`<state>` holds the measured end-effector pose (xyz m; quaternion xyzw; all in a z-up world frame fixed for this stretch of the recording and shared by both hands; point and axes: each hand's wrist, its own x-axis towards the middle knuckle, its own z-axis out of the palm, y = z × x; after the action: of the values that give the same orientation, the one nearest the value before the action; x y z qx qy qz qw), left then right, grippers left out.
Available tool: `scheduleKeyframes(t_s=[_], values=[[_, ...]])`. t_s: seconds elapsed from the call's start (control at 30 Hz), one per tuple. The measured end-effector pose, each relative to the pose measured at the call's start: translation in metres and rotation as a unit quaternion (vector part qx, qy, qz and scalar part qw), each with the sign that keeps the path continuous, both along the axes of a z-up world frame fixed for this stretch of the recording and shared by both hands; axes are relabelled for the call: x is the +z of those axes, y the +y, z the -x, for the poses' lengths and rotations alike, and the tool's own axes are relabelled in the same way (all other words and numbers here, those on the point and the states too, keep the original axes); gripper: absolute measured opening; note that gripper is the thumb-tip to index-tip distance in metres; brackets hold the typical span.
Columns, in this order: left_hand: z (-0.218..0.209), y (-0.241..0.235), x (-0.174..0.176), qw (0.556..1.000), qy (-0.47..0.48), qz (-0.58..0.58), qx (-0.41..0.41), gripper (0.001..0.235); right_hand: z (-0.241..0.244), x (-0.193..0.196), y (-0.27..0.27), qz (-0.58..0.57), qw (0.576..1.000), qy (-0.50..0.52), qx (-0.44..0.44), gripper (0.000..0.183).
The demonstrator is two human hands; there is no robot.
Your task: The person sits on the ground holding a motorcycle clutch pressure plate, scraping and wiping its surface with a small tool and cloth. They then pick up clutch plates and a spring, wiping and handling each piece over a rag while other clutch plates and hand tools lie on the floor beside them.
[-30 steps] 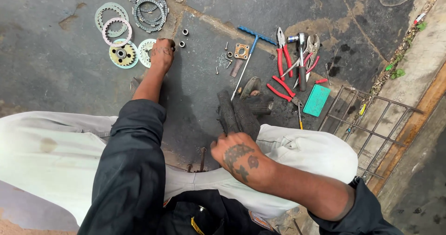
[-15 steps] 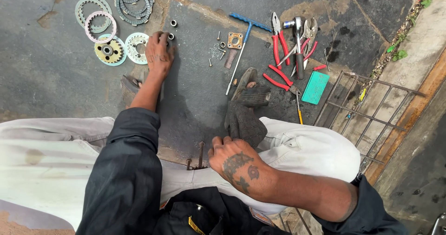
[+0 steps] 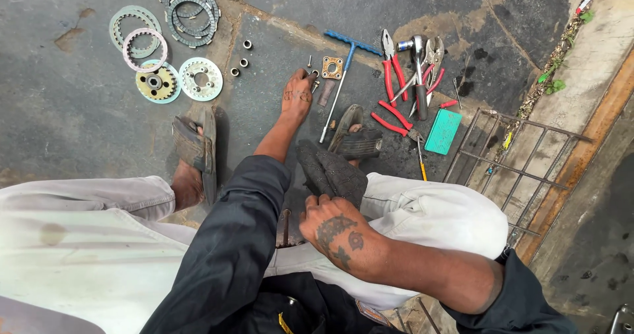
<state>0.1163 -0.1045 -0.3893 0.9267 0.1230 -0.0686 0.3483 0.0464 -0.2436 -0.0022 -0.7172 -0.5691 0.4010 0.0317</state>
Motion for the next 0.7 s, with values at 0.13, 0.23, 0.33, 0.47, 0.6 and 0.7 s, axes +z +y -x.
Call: scheduleKeyframes(t_s=[0.13,0.23,0.33,0.47,0.6,0.7], values=[[0.002,0.001,-0.004,1.0,-0.005,0.004,0.01,0.035,0.004,-0.003,0.0,0.015,1.0,0.013,0.008,0.021],[0.0,0.003,-0.007,1.0,0.016,-0.01,-0.021,0.028,0.004,-0.003,0.0,0.024,0.999,0.02,0.023,0.024],[-0.001,0.003,-0.01,0.997,0.014,-0.04,-0.059,0.03,0.006,-0.006,-0.001,0.02,0.999,0.017,0.03,0.028],[-0.001,-0.001,-0.018,0.997,0.019,-0.045,-0.061,0.027,0.007,-0.01,-0.004,0.024,0.999,0.018,0.04,0.027],[-0.006,-0.005,-0.023,0.999,0.006,-0.04,-0.037,0.027,-0.004,0.001,0.002,0.043,0.998,0.029,0.048,0.027],[-0.008,-0.008,-0.022,0.998,0.002,-0.051,-0.027,0.025,-0.001,-0.005,0.001,0.044,0.998,0.035,0.038,0.024]])
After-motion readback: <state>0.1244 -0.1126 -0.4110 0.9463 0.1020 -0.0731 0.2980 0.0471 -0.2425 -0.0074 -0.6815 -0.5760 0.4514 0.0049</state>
